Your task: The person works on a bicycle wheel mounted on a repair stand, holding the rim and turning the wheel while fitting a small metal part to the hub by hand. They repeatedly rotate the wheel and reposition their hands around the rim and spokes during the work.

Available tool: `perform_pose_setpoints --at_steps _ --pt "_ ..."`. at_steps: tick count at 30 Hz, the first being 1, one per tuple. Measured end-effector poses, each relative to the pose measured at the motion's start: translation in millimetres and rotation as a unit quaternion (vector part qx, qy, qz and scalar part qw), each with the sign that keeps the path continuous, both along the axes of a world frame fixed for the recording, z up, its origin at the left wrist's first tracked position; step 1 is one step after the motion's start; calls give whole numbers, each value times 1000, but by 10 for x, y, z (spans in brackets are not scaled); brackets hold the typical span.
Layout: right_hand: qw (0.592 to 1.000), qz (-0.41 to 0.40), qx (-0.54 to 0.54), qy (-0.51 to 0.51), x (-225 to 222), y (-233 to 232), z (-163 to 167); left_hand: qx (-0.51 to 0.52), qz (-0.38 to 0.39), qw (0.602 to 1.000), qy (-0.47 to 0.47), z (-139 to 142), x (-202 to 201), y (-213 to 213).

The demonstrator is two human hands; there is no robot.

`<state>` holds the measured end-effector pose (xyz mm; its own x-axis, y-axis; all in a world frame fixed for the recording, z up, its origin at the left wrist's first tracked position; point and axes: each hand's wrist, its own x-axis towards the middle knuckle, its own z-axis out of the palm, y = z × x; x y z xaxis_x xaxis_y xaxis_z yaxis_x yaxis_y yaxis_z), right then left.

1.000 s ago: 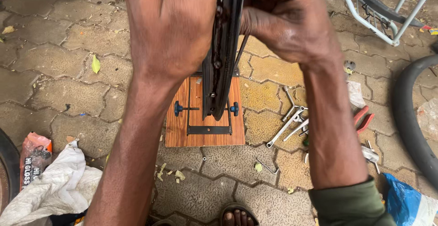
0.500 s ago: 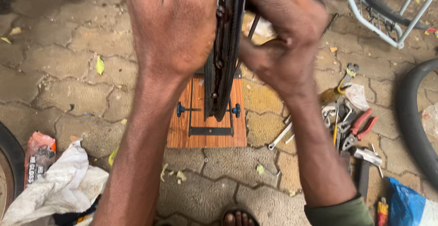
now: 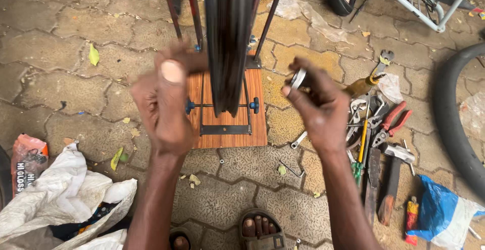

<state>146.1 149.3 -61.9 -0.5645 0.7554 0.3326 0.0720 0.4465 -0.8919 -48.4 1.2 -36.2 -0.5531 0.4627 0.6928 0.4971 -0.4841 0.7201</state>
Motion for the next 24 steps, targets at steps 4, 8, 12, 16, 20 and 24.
perform_pose_setpoints --at_steps 4,8,12,16,20,24 --pt "998 0 -55 -31 138 -109 -277 -131 57 986 -87 -407 -22 -94" --pt "995 -18 -81 -59 221 -160 -403 -87 47 992 -79 -593 -67 -164" --pt "989 -30 -105 -96 258 -200 -493 -107 116 987 19 -477 -19 -216" --pt "988 -24 -111 -109 264 -232 -581 -81 121 986 83 -217 117 -225" --pt "989 -7 -115 -94 257 -248 -638 -106 123 980 113 -37 212 -298" --pt "987 -4 -123 -103 254 -258 -655 -111 119 979 125 -5 234 -324"
